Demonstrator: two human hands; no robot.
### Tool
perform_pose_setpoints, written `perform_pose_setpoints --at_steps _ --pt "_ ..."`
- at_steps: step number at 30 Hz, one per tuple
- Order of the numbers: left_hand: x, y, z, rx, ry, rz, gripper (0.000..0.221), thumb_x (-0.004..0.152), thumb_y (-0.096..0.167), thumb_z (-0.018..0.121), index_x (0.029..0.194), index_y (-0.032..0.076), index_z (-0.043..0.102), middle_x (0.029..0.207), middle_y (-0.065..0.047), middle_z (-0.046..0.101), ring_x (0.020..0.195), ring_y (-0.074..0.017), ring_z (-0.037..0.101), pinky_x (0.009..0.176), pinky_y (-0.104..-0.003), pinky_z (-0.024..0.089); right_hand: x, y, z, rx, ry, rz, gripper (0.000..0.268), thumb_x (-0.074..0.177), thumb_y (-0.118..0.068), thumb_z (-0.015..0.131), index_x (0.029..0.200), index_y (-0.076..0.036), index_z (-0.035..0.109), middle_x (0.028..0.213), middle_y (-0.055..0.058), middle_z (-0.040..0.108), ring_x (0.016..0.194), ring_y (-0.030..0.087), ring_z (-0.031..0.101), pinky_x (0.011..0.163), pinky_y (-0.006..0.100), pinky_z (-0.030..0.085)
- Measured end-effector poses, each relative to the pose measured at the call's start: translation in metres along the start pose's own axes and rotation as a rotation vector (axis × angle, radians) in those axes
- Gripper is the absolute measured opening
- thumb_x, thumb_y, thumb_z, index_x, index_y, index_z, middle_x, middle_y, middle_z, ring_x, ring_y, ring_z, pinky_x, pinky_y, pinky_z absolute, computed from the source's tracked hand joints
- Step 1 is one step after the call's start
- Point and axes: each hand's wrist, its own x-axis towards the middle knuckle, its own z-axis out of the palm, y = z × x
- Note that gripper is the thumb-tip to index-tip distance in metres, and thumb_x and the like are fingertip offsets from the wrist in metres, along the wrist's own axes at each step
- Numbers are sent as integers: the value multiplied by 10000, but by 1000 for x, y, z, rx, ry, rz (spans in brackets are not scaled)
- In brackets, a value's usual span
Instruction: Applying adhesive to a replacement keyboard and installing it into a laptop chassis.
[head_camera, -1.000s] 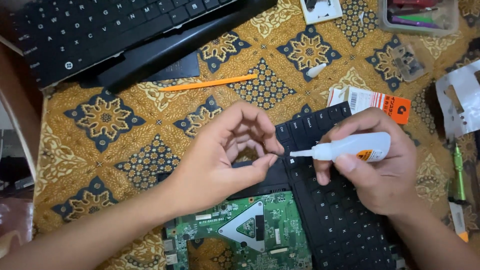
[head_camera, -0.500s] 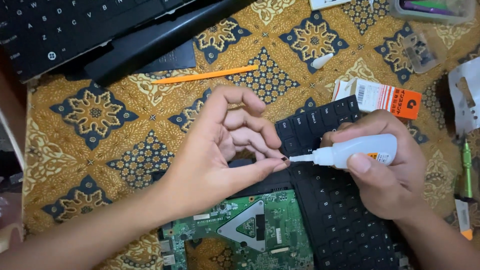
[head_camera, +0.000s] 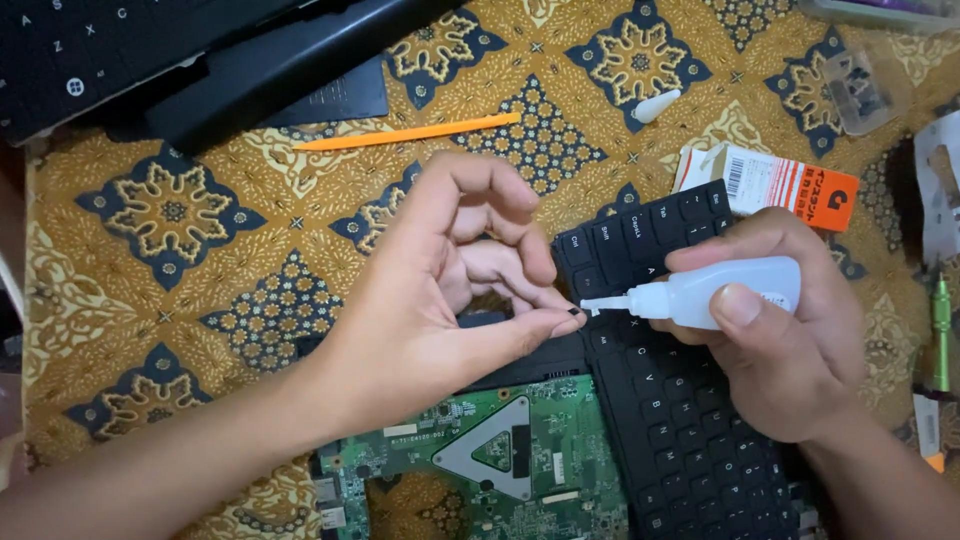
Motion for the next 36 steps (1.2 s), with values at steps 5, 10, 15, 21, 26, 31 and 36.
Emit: perform_pose_setpoints --at_steps 5,10,15,21,26,31,36 --pt "1 0 -1 29 -8 -7 517 868 -41 739 1227 74 384 980 -138 575 821 -171 705 824 -280 644 0 -2 -3 -7 -5 41 389 902 -321 619 1111 6 607 732 123 649 588 188 648 497 269 492" --pt "2 1 -1 40 -11 -4 511 868 -29 745 1217 74 386 978 -136 577 802 -165 696 806 -270 642 -1 -2 -3 14 -21 34 359 914 -307 617 1110 -7 593 731 124 640 585 188 633 523 286 517" --pt "2 0 0 39 -11 -8 510 863 -27 751 1209 72 390 977 -134 579 785 -165 705 789 -264 631 0 -4 -2 21 -22 45 374 902 -306 614 1103 9 596 711 135 638 578 209 639 529 286 510" --pt "3 0 0 45 -16 -18 510 865 -17 751 1212 76 389 978 -131 578 778 -161 708 780 -256 624 -1 -2 -3 -21 -23 28 349 911 -289 600 1100 4 589 756 135 649 581 207 648 505 277 512" --pt "3 -1 1 47 -25 -6 506 871 -39 746 1210 70 387 976 -127 574 774 -155 707 786 -256 637 0 -3 -2 -3 -44 18 354 917 -286 599 1104 15 601 716 128 656 595 168 650 528 235 491" --pt "3 -2 1 51 -24 -17 511 863 -38 754 1213 68 397 974 -130 583 772 -156 720 788 -252 640 2 -3 -1 -41 -45 -10 349 920 -278 587 1093 24 611 712 132 648 577 157 625 514 226 472" --pt "3 -3 -1 50 6 4 514 858 -57 763 1216 64 413 995 -124 586 847 -155 712 812 -256 646 2 -7 -13 73 -10 -16 334 914 -253 637 1116 12 609 844 164 725 683 198 729 554 229 591"
